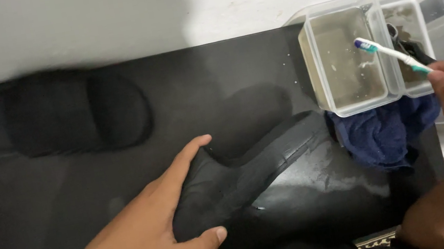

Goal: Scrubbing the strap of a black slide sandal using a toothbrush and soapy water, followed by wiping it with a cloth.

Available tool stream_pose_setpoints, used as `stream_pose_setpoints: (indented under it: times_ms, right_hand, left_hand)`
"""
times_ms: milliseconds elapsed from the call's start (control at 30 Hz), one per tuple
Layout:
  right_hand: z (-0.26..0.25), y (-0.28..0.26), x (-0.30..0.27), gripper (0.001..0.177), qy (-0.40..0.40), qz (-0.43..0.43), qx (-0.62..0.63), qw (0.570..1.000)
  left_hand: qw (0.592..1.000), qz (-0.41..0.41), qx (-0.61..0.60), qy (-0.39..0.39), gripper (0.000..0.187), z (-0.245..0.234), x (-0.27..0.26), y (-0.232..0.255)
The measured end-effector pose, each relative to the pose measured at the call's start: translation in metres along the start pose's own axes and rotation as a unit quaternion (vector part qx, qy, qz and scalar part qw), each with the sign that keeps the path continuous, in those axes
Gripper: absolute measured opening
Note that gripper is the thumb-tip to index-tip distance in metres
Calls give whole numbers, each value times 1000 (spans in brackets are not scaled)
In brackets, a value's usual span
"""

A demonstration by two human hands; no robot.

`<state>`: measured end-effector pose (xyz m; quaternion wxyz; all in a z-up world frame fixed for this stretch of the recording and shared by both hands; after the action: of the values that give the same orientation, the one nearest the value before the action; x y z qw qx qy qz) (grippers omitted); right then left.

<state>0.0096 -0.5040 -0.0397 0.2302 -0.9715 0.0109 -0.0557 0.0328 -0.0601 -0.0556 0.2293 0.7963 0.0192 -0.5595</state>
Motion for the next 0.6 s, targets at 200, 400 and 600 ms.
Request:
stream_pose_setpoints:
  times_ms: [200, 400, 600]
  right_hand:
    - [5, 11, 9, 14, -22, -40, 5, 999]
    - [9, 48, -3, 20, 22, -25, 79, 996]
    - [30, 116, -10, 30, 26, -18, 118, 993]
  left_hand:
    - [999, 29, -19, -8, 115, -5, -5, 9]
    - [998, -57, -34, 4, 118, -9, -5, 2]
    - [993, 81, -81, 26, 114, -12, -3, 13]
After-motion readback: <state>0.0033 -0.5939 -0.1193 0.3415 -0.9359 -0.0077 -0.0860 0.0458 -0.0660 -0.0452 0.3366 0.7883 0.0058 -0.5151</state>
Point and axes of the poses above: each hand's wrist, its own x-axis towards the middle knuckle, its own z-axis out of the palm, y = z × x, the point moved 10 cm from there along x, towards the middle knuckle, and after that the axes turned 13 degrees about -z, right-handed, at the moved point
